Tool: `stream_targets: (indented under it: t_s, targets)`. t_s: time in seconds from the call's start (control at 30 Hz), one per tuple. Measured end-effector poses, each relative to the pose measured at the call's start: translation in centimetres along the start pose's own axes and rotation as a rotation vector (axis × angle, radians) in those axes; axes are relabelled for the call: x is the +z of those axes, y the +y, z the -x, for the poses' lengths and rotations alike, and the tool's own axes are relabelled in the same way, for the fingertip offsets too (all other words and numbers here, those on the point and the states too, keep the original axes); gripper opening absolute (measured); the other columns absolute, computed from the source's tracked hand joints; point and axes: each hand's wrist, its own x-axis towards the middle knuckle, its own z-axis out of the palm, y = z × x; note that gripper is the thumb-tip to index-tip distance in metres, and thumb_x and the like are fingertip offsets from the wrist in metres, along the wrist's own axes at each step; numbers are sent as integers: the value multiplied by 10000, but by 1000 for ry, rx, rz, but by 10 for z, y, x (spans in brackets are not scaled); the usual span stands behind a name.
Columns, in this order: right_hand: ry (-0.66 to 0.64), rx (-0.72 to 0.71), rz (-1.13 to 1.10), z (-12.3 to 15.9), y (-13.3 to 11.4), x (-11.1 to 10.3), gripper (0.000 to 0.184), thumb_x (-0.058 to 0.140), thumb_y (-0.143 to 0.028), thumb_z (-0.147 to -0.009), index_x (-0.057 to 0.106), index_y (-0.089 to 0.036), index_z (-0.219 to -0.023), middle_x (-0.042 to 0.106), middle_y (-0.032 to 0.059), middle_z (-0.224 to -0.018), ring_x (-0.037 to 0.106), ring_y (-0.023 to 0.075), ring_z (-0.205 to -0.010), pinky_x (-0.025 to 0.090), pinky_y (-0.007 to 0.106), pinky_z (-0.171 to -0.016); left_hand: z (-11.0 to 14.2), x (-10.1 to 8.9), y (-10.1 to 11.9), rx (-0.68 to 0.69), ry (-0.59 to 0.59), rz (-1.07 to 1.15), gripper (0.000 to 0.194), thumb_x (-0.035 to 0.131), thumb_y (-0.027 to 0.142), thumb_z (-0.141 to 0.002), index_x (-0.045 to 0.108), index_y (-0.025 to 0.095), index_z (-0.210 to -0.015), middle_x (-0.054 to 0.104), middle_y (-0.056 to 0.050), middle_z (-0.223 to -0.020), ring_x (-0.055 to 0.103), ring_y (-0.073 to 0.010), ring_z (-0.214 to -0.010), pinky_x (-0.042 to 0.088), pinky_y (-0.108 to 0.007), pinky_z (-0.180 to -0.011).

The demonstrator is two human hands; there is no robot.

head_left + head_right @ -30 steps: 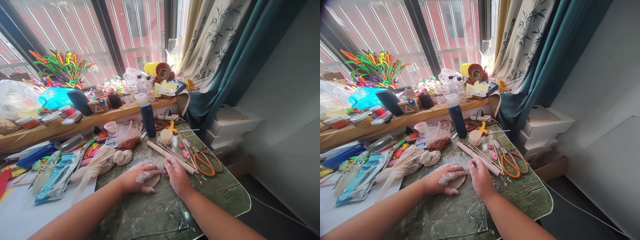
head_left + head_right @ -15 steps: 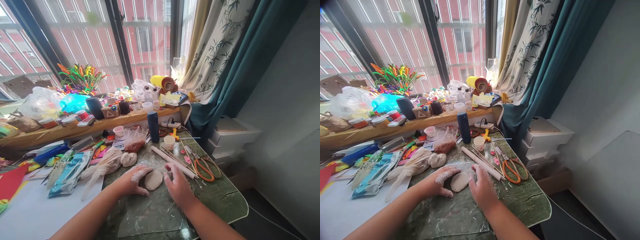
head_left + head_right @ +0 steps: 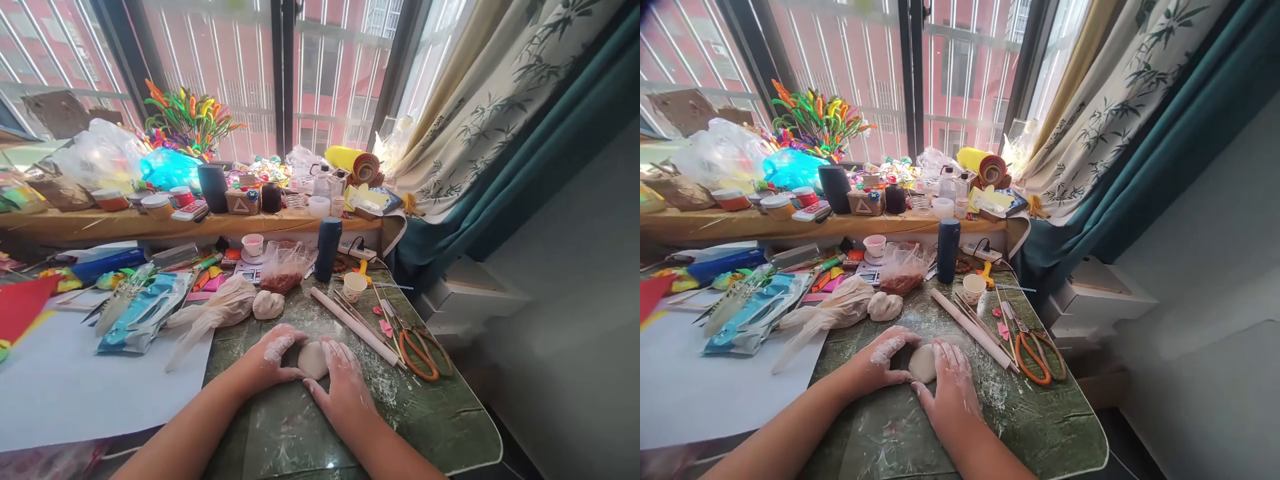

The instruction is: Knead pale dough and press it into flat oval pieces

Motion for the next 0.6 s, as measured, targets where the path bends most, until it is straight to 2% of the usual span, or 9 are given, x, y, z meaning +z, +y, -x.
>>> stream_targets:
  t_s: [0.1, 0.23, 0.33, 0.43, 0.5, 0.53, 0.6]
  targets:
    - [-12, 0, 21, 1, 1, -1, 651, 684, -355, -860, 502, -178, -1459, 552, 155, -1479, 470, 391, -1391, 378, 597, -1152, 1, -3, -6, 5, -25, 54, 711, 875, 388, -701, 595, 275, -1344, 609, -102, -1376, 551, -304, -1303, 440, -478, -1128]
    - [-50, 9, -11, -6, 1, -13, 728, 715, -357, -830, 458, -207, -1494, 563, 152, -1458, 458, 401, -1392, 370, 611, -1151, 2, -2, -15, -1, -17, 85, 652, 839, 308, -739, 600, 291, -1345, 609, -89, -1390, 524, -299, -1347, 427, -478, -1142]
    - [-107, 33, -135, -16, 3, -25, 808, 732, -365, -810, 389, -243, -1532, 617, 127, -1379, 537, 359, -1323, 432, 556, -1118, 2, -2, -15, 1, 28, 55, 600, 842, 300, -727, 638, 265, -1290, 619, -102, -1376, 537, -306, -1327, 445, -476, -1121]
    - [-102, 84, -246, -23, 7, -31, 724, 709, -356, -821, 438, -240, -1482, 662, 105, -1283, 623, 296, -1214, 495, 472, -1070, 6, -6, 0, -15, 20, -11, 513, 813, 286, -750, 672, 252, -1242, 690, -88, -1266, 601, -298, -1231, 482, -458, -1079]
    - [-82, 95, -270, -23, 9, -31, 660, 695, -346, -826, 478, -226, -1438, 663, 105, -1273, 626, 283, -1207, 498, 453, -1070, 13, -7, 18, -66, -5, -92, 417, 738, 314, -817, 689, 262, -1228, 739, -72, -1169, 635, -311, -1170, 474, -503, -1078]
    - [-75, 89, -274, -23, 10, -30, 641, 685, -331, -829, 484, -223, -1428, 660, 105, -1277, 621, 278, -1214, 493, 448, -1078, 17, -5, 27, -113, -17, -124, 438, 701, 326, -842, 671, 253, -1272, 741, -83, -1178, 643, -324, -1161, 487, -520, -1061]
    - [-60, 72, -267, -21, 12, -28, 595, 636, -276, -849, 490, -224, -1423, 659, 99, -1280, 614, 266, -1224, 484, 442, -1089, 25, 6, 44, -218, -1, -162, 552, 673, 330, -849, 596, 215, -1384, 685, -128, -1322, 611, -361, -1237, 477, -549, -1079]
